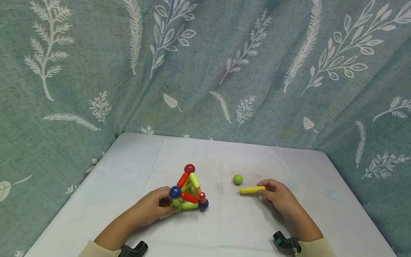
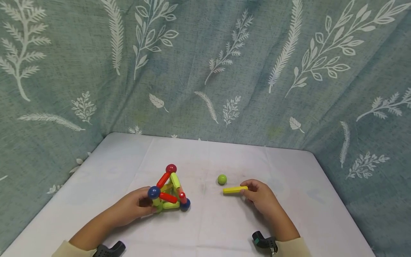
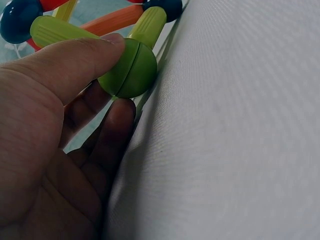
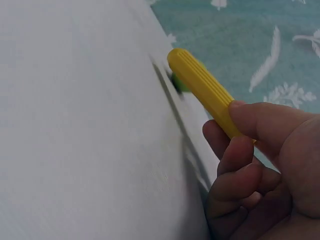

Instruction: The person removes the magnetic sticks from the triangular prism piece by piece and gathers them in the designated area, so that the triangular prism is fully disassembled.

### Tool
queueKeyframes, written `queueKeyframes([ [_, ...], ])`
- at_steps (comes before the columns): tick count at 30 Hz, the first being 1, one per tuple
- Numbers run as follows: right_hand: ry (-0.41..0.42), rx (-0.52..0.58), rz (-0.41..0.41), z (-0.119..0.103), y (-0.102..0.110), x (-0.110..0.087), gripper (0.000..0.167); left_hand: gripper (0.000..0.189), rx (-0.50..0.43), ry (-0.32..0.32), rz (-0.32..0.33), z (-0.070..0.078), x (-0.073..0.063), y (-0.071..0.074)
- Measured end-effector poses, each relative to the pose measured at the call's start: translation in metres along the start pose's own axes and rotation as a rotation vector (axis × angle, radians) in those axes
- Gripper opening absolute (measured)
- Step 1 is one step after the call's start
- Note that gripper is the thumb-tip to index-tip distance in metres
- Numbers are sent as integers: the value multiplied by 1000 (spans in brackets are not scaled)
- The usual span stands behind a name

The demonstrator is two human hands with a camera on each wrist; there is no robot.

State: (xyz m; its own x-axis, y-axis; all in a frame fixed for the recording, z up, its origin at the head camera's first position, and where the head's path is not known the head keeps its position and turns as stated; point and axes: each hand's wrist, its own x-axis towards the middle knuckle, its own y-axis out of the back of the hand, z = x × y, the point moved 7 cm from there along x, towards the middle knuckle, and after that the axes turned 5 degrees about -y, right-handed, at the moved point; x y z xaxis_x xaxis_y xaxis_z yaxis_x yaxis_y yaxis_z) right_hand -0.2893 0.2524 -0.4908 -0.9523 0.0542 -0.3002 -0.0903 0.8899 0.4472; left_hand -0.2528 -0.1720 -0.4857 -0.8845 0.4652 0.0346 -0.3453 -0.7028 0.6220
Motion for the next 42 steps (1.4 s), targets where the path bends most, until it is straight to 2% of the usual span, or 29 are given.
queueKeyframes([
  [10,-29,16,21,7,22,6,30,29,-9,19,-7,-2,-1,-1],
  [17,-37,11,62,14,37,10,31,27,3,3,-10,0,3,1],
  [24,-40,56,56,20,40,17,30,28,23,22,0,-3,-2,0],
  [42,-60,13,59,29,59,31,30,29,8,15,-2,1,-2,0],
])
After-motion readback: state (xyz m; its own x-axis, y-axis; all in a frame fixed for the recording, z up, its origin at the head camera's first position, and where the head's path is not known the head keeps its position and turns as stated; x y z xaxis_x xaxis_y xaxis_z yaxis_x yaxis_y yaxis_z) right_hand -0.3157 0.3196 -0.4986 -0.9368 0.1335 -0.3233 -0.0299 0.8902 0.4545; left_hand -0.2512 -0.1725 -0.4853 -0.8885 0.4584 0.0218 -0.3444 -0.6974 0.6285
